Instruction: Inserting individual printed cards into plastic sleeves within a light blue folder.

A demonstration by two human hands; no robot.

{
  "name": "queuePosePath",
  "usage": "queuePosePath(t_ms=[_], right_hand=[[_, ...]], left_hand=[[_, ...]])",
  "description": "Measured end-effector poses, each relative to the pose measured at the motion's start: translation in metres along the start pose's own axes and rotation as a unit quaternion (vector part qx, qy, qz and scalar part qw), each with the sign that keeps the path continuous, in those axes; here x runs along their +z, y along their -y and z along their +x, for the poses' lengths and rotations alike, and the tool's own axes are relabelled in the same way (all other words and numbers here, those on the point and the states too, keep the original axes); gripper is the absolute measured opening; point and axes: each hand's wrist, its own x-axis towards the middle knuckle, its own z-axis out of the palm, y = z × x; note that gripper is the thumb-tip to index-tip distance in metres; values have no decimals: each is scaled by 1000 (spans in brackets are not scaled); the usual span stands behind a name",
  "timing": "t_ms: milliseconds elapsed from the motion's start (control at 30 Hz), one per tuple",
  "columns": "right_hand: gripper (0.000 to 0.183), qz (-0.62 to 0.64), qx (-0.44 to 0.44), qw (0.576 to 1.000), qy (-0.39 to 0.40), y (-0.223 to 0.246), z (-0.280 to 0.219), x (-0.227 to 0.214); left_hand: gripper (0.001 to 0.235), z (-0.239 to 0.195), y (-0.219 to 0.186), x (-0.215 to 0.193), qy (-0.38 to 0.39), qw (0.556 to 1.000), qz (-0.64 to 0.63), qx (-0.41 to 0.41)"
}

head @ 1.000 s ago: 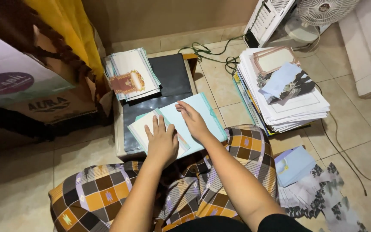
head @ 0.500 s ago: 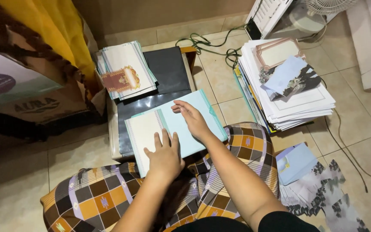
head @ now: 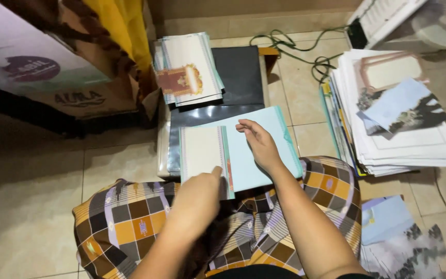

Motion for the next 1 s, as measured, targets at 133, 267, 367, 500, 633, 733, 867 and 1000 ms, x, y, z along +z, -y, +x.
queuePosePath(t_ms=[133, 267, 367, 500, 633, 733, 867, 1000], right_hand=[[34, -55, -16, 998, 3, 11, -4, 6], [31, -87, -44, 995, -2, 18, -4, 8], [31, -94, -40, 995, -8, 23, -4, 10], [30, -109, -43, 993, -13, 25, -4, 10], [29, -104, -42, 994, -13, 26, -2, 10], [29, -99, -43, 994, -14, 24, -2, 11], [30, -91, -24, 995, -17, 26, -1, 11], [32, -134, 33, 990, 8, 42, 0, 12]], left_hand=[[39, 1, 23, -11, -84, 996, -9, -21], [63, 46, 26, 44, -194, 980, 17, 35], [102, 66, 16, 89, -104, 986, 124, 29], [102, 64, 12, 106, -12, 981, 191, 25], [79, 44, 21, 70, -35, 992, 95, 79], [27, 35, 26, 40, -18, 998, 14, 67], [42, 13, 34, -16, -71, 992, -101, 33], [46, 37, 45, -41, -405, 883, -226, 65]])
